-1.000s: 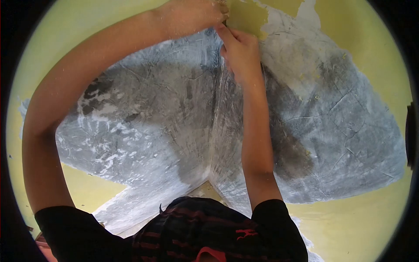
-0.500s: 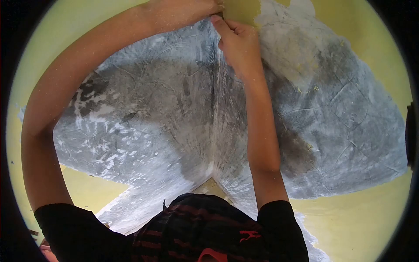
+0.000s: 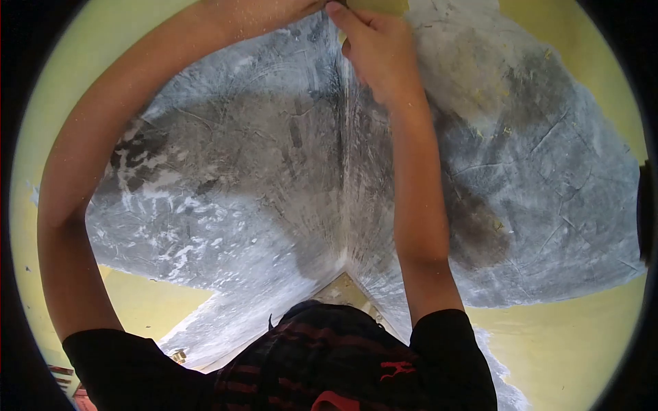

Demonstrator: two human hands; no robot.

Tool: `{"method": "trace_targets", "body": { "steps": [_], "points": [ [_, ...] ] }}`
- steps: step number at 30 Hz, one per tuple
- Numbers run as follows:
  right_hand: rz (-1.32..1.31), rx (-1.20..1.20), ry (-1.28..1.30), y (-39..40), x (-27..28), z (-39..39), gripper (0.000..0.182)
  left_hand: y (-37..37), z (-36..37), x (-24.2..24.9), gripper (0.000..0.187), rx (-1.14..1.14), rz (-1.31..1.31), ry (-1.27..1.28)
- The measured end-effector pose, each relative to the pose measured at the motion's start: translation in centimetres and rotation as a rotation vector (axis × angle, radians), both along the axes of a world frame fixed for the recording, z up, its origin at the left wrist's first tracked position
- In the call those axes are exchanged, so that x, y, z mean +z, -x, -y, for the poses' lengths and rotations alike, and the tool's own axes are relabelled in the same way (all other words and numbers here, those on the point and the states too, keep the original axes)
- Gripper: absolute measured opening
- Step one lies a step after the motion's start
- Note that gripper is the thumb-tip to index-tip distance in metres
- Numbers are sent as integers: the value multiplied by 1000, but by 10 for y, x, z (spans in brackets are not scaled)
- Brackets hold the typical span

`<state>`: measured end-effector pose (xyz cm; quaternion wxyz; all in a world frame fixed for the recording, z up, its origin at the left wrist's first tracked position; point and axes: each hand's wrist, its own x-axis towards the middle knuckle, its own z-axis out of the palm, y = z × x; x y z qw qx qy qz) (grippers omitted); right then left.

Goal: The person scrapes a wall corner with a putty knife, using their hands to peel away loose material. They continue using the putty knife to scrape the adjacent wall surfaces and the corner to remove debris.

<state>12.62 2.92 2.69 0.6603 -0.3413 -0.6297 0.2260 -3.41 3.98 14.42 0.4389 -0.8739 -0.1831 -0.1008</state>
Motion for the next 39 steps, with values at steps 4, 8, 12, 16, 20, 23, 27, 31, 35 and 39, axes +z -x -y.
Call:
{"method": "trace_targets", "body": {
  "steps": [4,8,12,16,20,23,27,31,35,39],
  "points": [
    [-57,22,24,-2,-8,3,37,-2,6,-5,22,-4,-19,-9],
    [-51,43,43,9,-2,-12,39,7,-4,0,23,-58,-74,-154],
    [-134,61,-19,7,-6,1,40,3,2,-3,21,-85,16,-51],
    [-77,67,67,8,1,1,41,5,-2,0,20,-49,-50,-72],
    [-98,51,-81,3,-6,-5,38,-4,9,3,20,-20,3,56],
    [-113,145,54,1,-7,0,39,-1,0,-5,21,-33,-59,-62],
    [-113,-6,-12,8,-1,1,45,-3,-2,8,24,-10,-16,21],
    [-72,23,-21,2,-6,-1,46,2,-5,3,26,-86,-62,-5],
    [-185,104,0,6,2,-4,39,-4,-4,13,27,-51,-10,17],
    [-148,60,-21,6,-10,0,37,-8,8,11,26,95,-82,157]
  ]
}}
